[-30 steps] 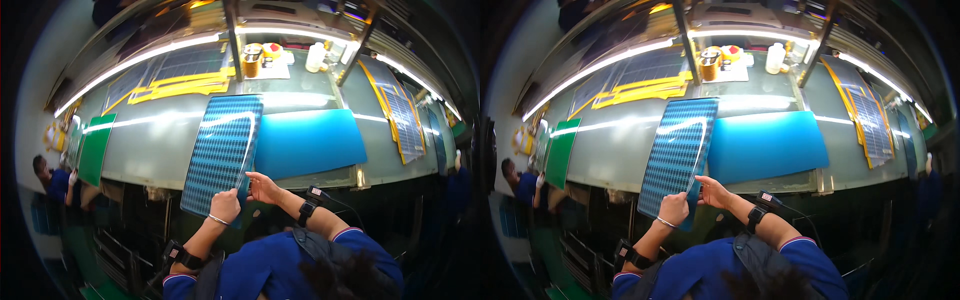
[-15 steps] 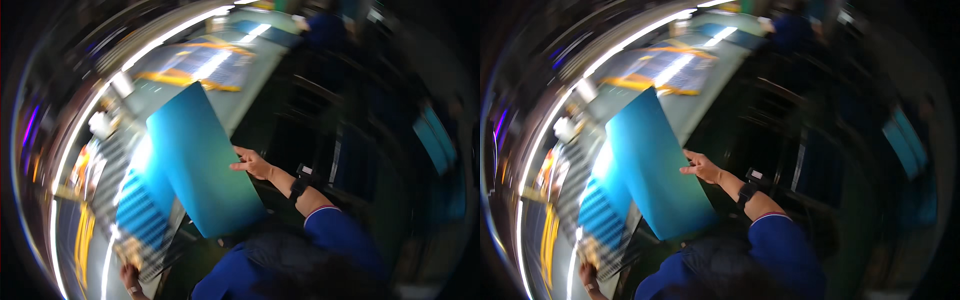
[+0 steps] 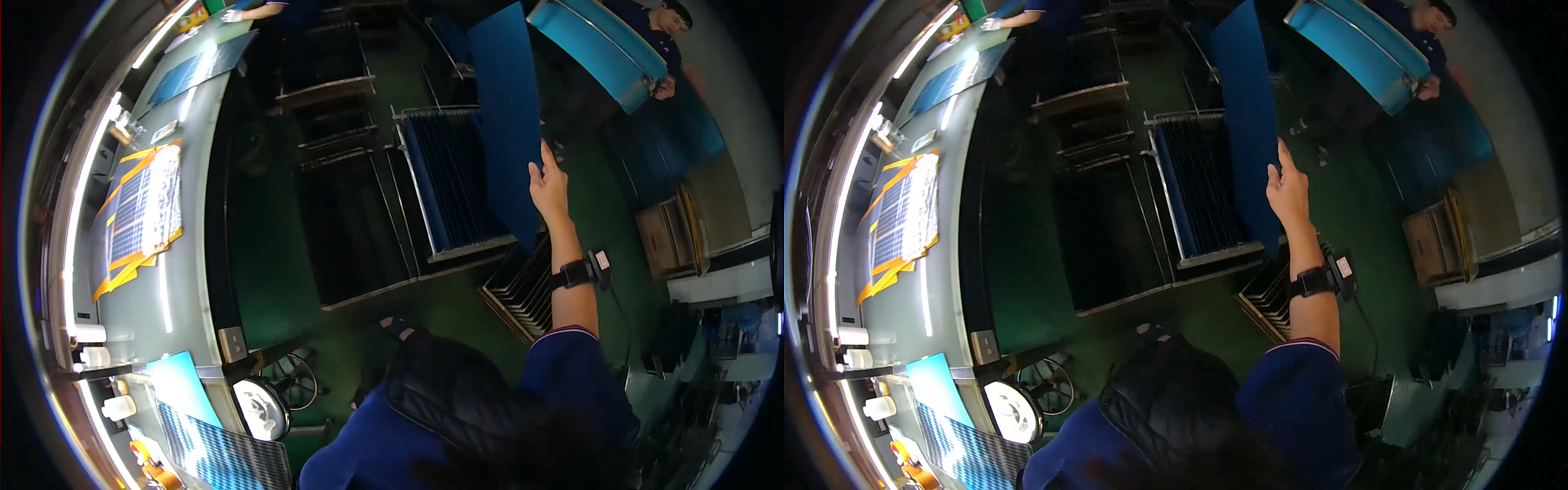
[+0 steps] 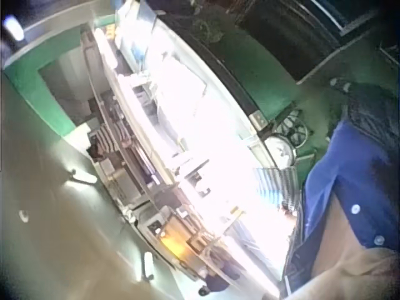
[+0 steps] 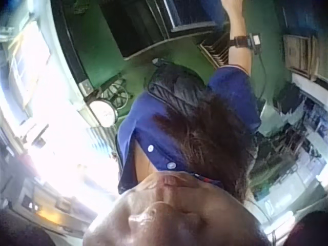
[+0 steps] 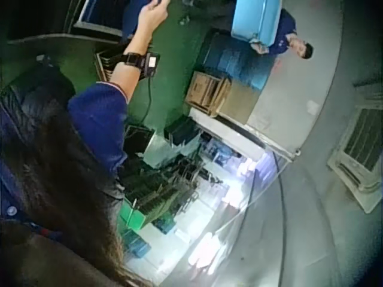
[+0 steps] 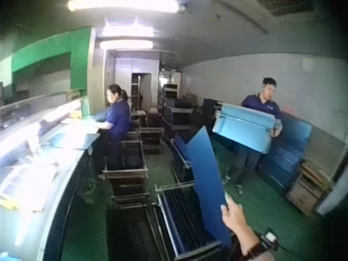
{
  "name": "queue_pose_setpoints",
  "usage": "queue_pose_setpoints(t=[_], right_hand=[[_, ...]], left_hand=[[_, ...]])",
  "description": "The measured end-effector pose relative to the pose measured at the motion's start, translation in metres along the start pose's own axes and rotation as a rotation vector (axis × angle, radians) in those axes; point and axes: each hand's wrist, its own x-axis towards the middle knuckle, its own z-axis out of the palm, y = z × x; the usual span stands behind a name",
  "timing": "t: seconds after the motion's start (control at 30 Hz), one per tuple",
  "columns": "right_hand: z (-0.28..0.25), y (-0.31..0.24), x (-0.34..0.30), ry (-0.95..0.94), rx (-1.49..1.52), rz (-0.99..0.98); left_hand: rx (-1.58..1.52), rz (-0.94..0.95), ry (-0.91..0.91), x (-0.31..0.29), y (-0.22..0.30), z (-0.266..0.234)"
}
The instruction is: Assemble solar panels by placing solar cells and backing plates on an assembly table.
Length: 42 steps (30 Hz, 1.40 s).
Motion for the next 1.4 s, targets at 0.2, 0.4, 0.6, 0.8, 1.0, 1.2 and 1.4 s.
queue_pose_setpoints(t=[0.2,0.4,0.6,0.8,1.0,1.2,1.4], right_hand=[[0.033,0.071,-0.001,-0.144,-0.009,0.147],[0.067,0.116,0.001,-0.219,0.055,0.098],[0.085,0.122,0.039,-0.396,-0.019,0.194],[0.108,0.132,0.062,-0.499,-0.054,0.210],[0.130,0.129,0.065,-0.498,-0.082,0.191],[0.121,0.121,0.074,-0.486,-0.078,0.189],[0.115,0.122,0.077,-0.592,-0.098,0.285]], left_hand=[[0.073,0.099,-0.045,0.005,0.058,0.039],[0.107,0.137,-0.035,0.004,0.089,0.065],[0.118,0.149,-0.011,0.000,0.105,0.085],[0.131,0.153,0.005,-0.008,0.116,0.101],[0.119,0.229,-0.003,0.017,0.137,0.130],[0.102,0.300,0.001,0.042,0.160,0.147],[0.080,0.374,0.003,0.069,0.174,0.158]])
